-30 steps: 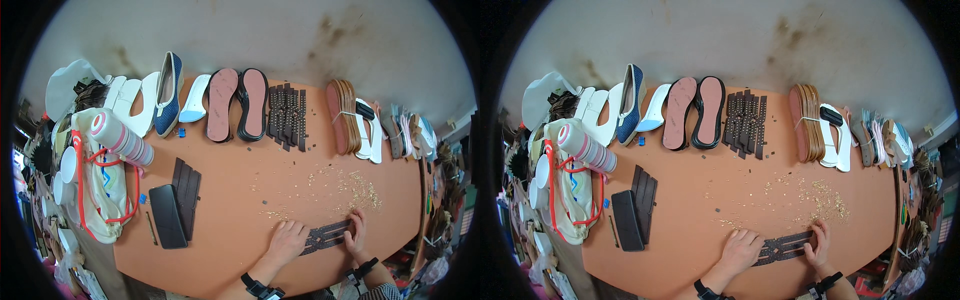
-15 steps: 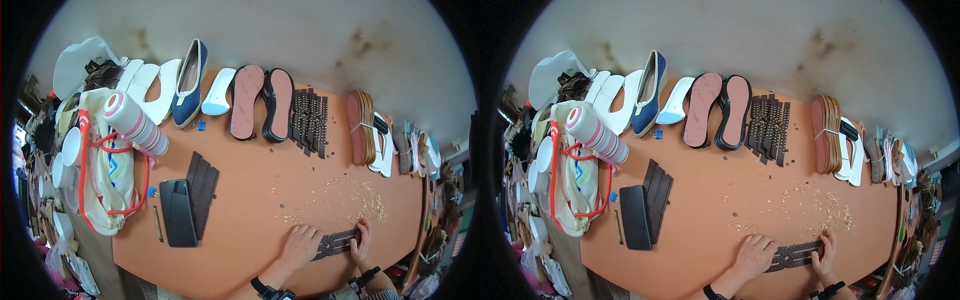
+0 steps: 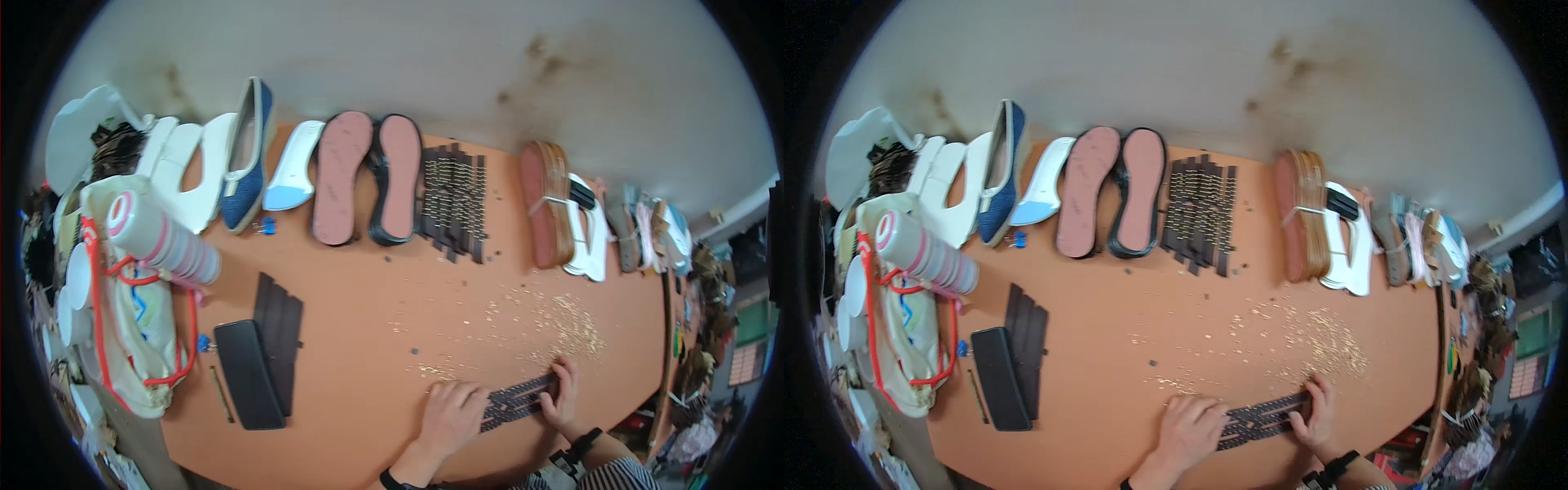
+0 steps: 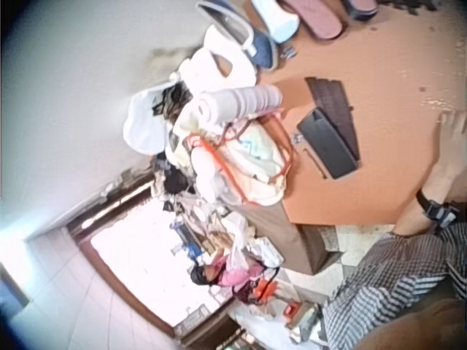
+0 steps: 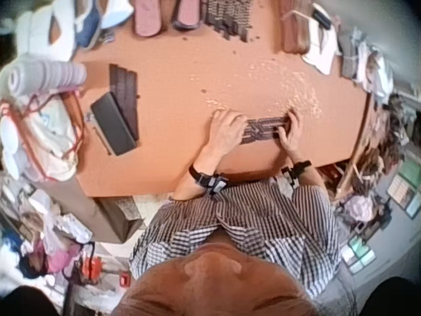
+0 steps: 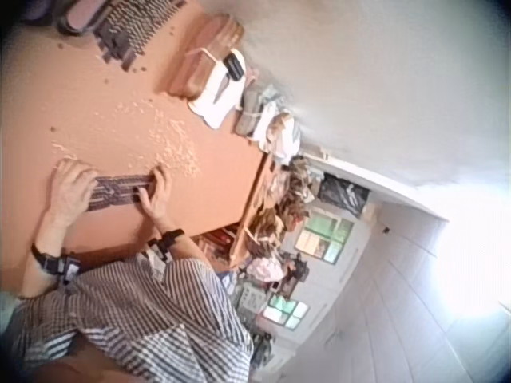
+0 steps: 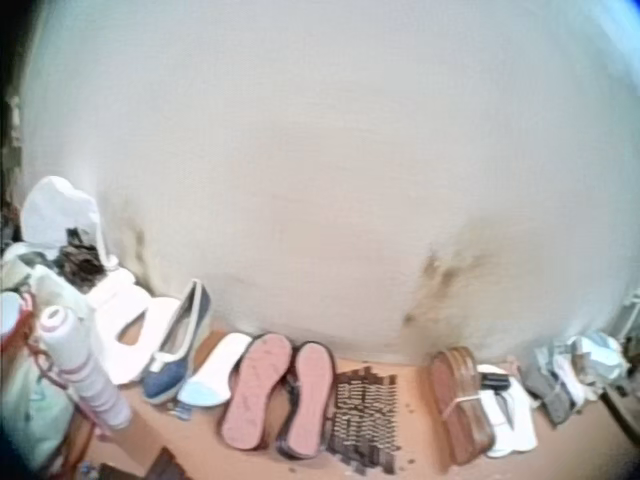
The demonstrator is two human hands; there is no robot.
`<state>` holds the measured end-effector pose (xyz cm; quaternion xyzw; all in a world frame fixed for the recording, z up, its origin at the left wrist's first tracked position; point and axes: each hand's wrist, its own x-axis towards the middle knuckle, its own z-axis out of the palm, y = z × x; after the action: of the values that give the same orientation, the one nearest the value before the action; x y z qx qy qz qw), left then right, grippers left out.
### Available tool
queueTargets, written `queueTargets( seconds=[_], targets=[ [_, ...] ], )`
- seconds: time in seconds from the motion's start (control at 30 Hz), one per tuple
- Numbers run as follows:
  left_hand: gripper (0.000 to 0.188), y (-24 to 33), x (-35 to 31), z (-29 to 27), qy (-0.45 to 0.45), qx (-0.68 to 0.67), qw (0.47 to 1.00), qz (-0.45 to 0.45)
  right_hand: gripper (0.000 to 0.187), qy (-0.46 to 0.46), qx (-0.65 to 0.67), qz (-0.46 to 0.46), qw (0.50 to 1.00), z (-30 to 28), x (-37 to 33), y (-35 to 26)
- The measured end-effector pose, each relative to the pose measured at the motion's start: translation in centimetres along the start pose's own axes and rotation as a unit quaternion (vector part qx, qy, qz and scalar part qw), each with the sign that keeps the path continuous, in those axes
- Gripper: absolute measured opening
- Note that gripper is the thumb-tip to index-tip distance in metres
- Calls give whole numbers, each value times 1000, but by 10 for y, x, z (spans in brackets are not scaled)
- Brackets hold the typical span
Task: The recorder is assembling decorative shoe upper components by manually inserting and securing metal eyelets or studs into pre-punched leather straps.
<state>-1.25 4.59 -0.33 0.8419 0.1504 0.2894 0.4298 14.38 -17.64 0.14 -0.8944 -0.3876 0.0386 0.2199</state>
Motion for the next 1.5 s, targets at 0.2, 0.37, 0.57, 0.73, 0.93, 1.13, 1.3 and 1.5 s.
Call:
queueTargets(
  seconds=[0.2,0.37,0.57,0.73,0.93,1.13,1.3,1.5],
  targets=[
    [17,3,5,1,63,5,998,30,54,26,7,-37,999,-3,1,3],
    [16,5,1,2,43,36,997,44,53,23,36,-44,998,-4,-1,7],
    [14,8,-3,7,51,73,993,74,50,50,94,-56,993,-8,-6,11],
    [11,9,-7,4,55,123,987,90,45,58,176,-46,982,-13,-9,11],
    [7,-2,-10,4,122,119,982,77,40,81,227,-64,968,-6,-12,24],
    [7,2,-6,13,144,69,987,25,29,115,416,-7,902,3,-7,48],
    [8,-1,-8,4,162,96,982,16,32,112,358,-21,927,-34,52,25],
    [8,-5,-5,8,167,84,982,12,55,44,181,30,982,-40,167,47]
  ],
)
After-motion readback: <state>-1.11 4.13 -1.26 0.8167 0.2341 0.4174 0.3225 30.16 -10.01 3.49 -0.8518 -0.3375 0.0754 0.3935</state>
